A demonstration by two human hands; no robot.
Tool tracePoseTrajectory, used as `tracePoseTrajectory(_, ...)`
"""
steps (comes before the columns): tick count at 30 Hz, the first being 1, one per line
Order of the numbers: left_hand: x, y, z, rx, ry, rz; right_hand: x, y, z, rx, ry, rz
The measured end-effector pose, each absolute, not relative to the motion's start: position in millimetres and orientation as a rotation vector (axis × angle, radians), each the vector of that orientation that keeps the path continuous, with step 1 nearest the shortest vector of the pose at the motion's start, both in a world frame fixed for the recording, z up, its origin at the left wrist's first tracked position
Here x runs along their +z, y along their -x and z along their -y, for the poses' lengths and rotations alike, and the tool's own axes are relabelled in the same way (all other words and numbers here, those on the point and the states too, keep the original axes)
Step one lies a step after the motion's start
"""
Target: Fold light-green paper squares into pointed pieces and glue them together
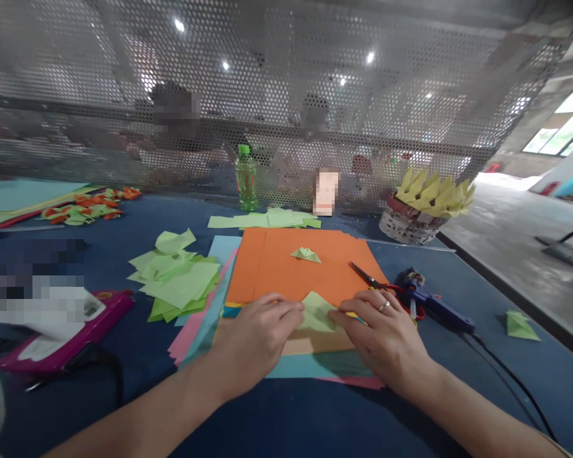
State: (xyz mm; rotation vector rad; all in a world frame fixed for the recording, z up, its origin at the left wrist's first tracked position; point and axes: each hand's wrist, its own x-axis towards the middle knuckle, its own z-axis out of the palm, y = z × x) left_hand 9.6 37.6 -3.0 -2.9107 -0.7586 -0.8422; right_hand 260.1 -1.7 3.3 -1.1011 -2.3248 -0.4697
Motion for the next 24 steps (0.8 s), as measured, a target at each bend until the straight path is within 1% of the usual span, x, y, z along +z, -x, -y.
tracePoseTrajectory(3,-6.0,-9.1,-40.9,-0.741,2.958,0.806,-0.6,-259.0,-1.0,-0.421,1.149,2.378)
tracePoseTrajectory(7,-5.2,-9.2,-39.0,-0.743,2.943,0.801,-1.8,-255.6,1.1,-0.311,1.18,2.377)
tracePoseTrajectory(10,-4.6,-9.4,-37.2,-0.738,2.942,0.804,-1.2,-253.0,2.8,-0.259,1.1,2.396)
tracePoseTrajectory(14,-5.6,-9.8,-37.9,-0.691,2.958,0.808,-1.0,-252.3,2.7,-0.277,1.002,2.42)
tracePoseTrajectory(19,-5.5,-10.2,-40.8,-0.655,3.032,0.796,-0.4,-252.3,6.5,-0.262,1.041,2.459)
tracePoseTrajectory(24,-5.6,-8.1,-37.1,-0.66,3.004,0.815,4.4,-251.5,11.2,0.005,1.067,2.575)
